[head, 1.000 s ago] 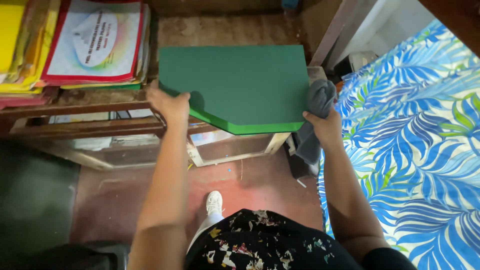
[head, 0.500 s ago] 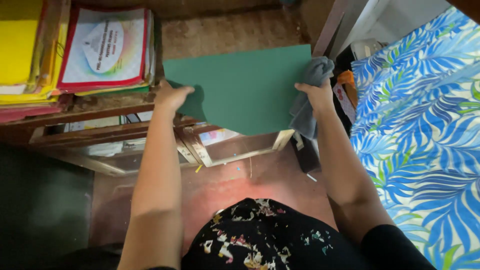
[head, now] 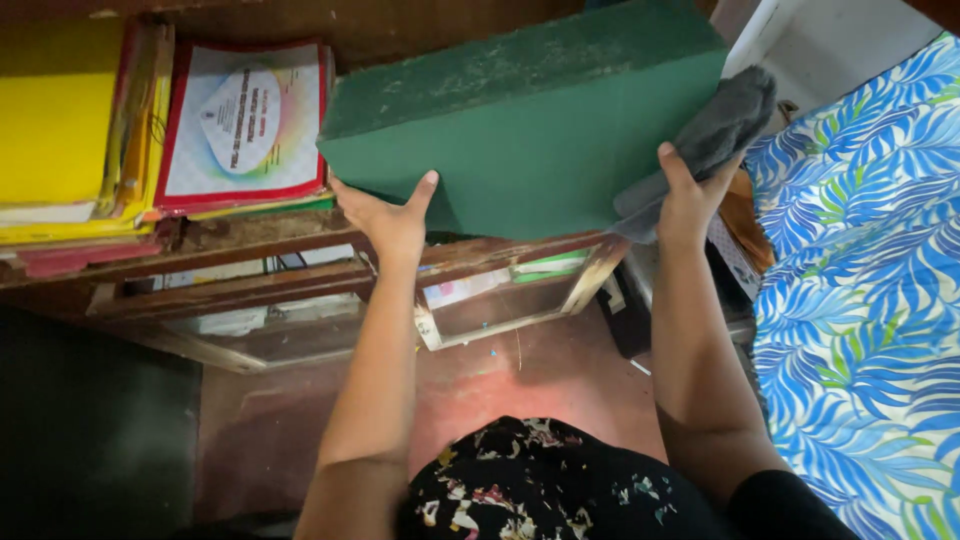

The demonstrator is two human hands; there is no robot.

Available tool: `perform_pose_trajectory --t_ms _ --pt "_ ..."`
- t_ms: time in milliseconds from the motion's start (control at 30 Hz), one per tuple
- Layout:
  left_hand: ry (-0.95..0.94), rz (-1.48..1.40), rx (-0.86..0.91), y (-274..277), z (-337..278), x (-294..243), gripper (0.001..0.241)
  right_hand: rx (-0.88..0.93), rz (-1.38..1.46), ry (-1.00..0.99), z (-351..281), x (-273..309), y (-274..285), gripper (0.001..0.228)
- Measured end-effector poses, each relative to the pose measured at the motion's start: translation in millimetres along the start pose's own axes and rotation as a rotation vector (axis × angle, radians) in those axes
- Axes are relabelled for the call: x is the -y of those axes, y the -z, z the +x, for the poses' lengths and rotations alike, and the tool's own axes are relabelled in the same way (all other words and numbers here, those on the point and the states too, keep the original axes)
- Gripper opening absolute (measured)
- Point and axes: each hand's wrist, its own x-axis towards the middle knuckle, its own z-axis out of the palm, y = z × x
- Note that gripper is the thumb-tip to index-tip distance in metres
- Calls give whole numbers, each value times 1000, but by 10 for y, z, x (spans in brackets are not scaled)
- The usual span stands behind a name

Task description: Cleaning dust off of various folders and reports on a shelf using a cloth.

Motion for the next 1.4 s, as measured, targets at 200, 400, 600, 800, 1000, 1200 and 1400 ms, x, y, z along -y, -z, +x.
perform_pose_trajectory --t_ms 200,400,600,800,1000,1200,1400 --pt "-77 -206 202 -449 143 963 132 -24 -99 -258 -389 -501 -58 94" --pt "-23 -126 103 -300 6 704 127 -153 -59 -389 -694 4 -293 97" --pt "-504 321 78 19 138 -129 125 -203 -355 -205 -776 4 -424 94" --pt "-510 409 247 48 169 -408 112 -143 -403 -71 -652 15 -547 97" --pt "83 239 -60 -22 33 -168 156 -55 -327 -142 -514 115 -529 108" --pt "-110 -21 -105 -271 195 634 133 -32 -78 -197 -470 81 -414 98" --pt "-184 20 -166 -27 93 -12 133 -105 35 -255 -596 525 -458 83"
